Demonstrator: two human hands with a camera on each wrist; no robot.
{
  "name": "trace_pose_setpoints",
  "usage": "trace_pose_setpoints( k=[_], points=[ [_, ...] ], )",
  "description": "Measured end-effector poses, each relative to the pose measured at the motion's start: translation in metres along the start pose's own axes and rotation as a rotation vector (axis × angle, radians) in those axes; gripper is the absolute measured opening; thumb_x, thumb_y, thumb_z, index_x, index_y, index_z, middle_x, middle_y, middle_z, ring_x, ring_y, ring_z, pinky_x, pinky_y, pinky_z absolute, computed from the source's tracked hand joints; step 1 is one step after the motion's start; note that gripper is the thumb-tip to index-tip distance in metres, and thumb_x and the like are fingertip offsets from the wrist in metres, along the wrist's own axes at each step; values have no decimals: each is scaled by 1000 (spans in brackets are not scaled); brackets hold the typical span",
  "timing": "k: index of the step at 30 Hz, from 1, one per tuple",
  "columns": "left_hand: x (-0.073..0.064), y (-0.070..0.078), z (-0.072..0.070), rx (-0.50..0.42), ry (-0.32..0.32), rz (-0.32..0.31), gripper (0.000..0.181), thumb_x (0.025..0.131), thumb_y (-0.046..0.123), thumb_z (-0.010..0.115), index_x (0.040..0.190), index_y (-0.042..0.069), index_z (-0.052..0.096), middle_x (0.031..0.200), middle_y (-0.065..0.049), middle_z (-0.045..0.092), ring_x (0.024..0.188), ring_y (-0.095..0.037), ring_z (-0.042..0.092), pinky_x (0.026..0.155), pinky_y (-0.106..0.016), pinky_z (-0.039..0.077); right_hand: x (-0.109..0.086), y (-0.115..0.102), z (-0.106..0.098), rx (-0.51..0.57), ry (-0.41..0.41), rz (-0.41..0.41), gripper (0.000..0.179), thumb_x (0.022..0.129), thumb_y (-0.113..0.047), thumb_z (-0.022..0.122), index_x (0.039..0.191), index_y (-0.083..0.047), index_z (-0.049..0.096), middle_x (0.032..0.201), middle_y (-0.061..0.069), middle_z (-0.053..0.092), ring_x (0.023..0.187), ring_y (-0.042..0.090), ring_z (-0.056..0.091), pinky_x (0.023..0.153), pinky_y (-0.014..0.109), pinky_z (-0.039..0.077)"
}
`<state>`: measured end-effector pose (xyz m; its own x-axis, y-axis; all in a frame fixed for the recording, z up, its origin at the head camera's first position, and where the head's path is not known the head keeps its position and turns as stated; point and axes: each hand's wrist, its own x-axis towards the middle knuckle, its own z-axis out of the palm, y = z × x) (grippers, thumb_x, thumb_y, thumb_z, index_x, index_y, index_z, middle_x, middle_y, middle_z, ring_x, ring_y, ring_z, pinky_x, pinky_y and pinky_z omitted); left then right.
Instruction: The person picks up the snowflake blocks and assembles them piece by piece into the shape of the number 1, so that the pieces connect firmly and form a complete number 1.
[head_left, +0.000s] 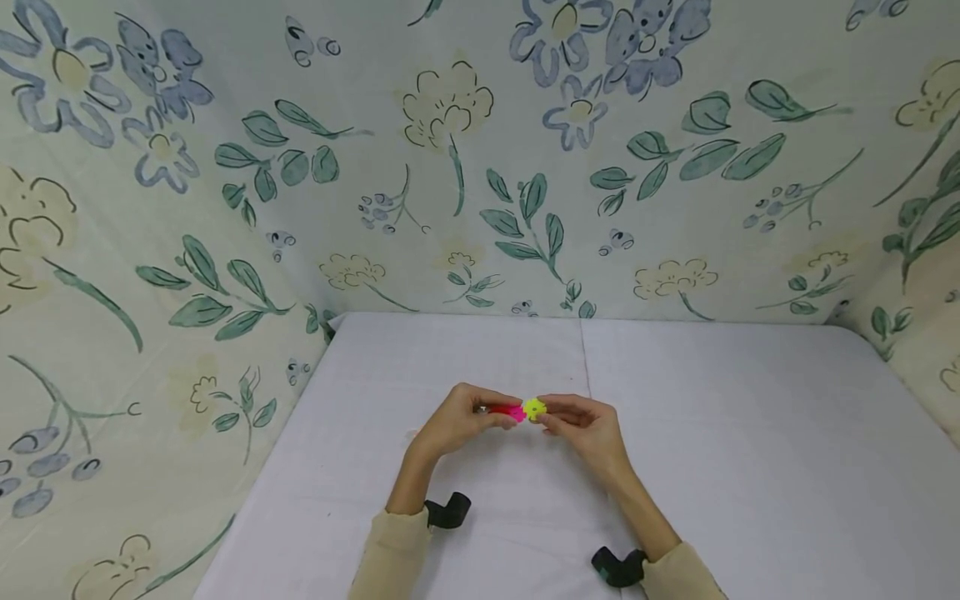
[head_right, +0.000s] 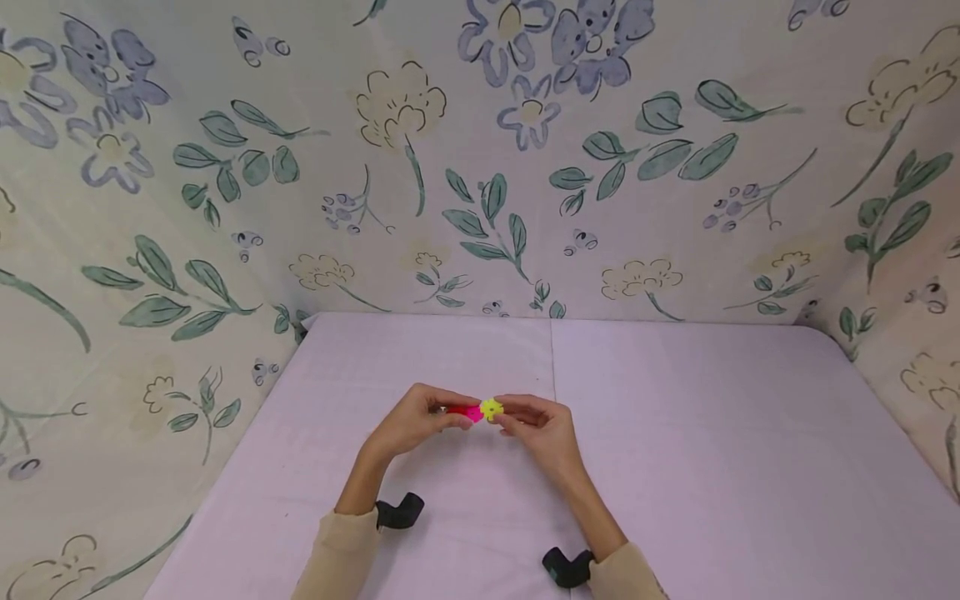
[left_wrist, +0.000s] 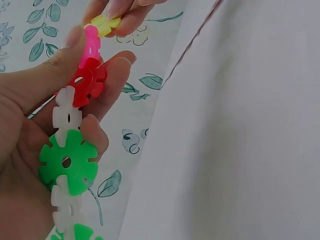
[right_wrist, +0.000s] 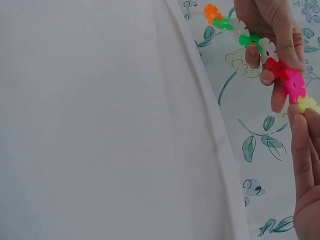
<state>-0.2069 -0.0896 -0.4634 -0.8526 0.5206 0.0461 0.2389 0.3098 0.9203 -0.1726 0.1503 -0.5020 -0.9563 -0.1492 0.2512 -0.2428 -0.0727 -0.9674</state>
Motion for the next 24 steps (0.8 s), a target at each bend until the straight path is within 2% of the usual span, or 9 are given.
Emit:
trace_pose_setpoints(
  k=[7, 11, 18, 24],
  points=[
    [1, 3, 2, -30, -1, 25, 27, 91, 9, 79, 118, 5, 78, 108, -11, 80, 82, -10, 72, 78, -22, 57, -2, -4, 0, -31, 29, -4, 29, 88, 2, 78, 116, 9, 74, 103, 8, 81, 90, 33, 79, 73, 36, 64],
    [1, 4, 3, -43, 0, 30, 27, 91, 9, 79, 118, 5, 78, 107, -9, 81, 81, -11, 73, 79, -23, 59, -2, -7, 0, -50, 45, -4, 27, 88, 1, 79, 114, 7, 75, 103, 6, 81, 88, 32, 79, 72, 36, 64],
    [1, 5, 3, -80, -10, 41, 28, 92, 7, 77, 120, 2, 77, 109, -15, 80, 82, -13, 74, 84, -24, 59, -3, -8, 2, -51, 51, 0, 27, 88, 1, 79, 114, 7, 75, 103, 2, 82, 87, 37, 78, 72, 36, 64],
    [0, 6, 3, -72, 3, 42, 28, 91, 9, 79, 118, 3, 78, 111, -15, 79, 82, -12, 71, 79, -21, 57, -2, -6, 3, -30, 45, -18, 27, 88, 3, 78, 113, 9, 74, 102, 1, 82, 86, 36, 78, 72, 35, 64]
  ],
)
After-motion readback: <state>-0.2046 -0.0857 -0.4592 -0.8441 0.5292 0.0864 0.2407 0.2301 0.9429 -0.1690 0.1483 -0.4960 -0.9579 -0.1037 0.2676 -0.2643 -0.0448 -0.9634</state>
